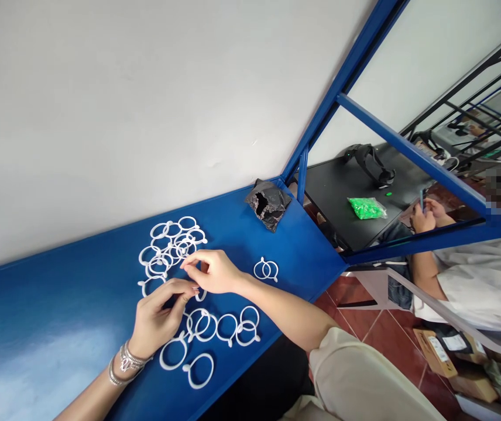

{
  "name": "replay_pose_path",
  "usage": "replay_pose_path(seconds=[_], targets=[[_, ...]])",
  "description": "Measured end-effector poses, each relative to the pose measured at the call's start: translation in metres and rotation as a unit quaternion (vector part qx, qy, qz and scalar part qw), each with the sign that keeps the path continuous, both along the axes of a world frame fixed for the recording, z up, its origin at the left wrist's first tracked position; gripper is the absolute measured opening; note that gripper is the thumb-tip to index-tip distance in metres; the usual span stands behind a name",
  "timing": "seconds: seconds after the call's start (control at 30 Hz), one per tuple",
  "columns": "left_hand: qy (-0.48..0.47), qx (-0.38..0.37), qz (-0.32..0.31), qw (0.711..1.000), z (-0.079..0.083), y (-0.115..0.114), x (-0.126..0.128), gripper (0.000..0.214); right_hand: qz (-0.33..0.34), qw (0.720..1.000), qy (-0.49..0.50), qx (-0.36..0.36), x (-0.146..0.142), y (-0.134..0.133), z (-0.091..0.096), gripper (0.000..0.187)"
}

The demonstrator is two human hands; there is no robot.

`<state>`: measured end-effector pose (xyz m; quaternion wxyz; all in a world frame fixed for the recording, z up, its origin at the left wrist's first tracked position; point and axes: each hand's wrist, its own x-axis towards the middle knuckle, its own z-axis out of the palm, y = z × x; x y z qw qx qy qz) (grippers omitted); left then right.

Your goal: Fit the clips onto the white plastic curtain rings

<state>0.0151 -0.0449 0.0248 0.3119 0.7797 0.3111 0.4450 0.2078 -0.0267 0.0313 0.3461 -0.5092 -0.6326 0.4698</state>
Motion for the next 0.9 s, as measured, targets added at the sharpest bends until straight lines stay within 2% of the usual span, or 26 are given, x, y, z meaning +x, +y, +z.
replay_pose_path(seconds=[0.2, 0.33, 0.53, 0.63, 0.73, 0.9], targets=[[-0.004, 0.011, -0.007, 1.000, 0.002, -0.002, 0.003, 0.017, 0.001, 1.000, 0.005, -0.009, -0.003, -0.002, -0.003, 0.008], [-0.016, 0.019, -0.009, 1.000, 0.001, -0.003, 0.003, 0.018, 0.011, 1.000, 0.004, -0.013, 0.000, -0.002, 0.003, 0.012], [-0.041, 0.020, 0.013, 0.999, -0.011, -0.003, -0.002, 0.022, 0.030, 0.999, -0.009, -0.013, 0.005, -0.002, 0.010, 0.053], [-0.034, 0.006, 0.041, 0.999, -0.016, -0.005, -0.002, 0.022, 0.014, 1.000, 0.002, -0.027, 0.005, -0.002, 0.010, 0.062], [-0.036, 0.005, 0.073, 0.997, -0.017, -0.007, -0.001, 0.024, 0.004, 0.998, 0.027, -0.061, 0.004, -0.003, 0.012, 0.062], [-0.050, 0.003, 0.100, 0.994, -0.017, -0.006, 0.001, 0.026, 0.024, 0.987, 0.113, -0.113, 0.003, -0.004, 0.017, 0.049]])
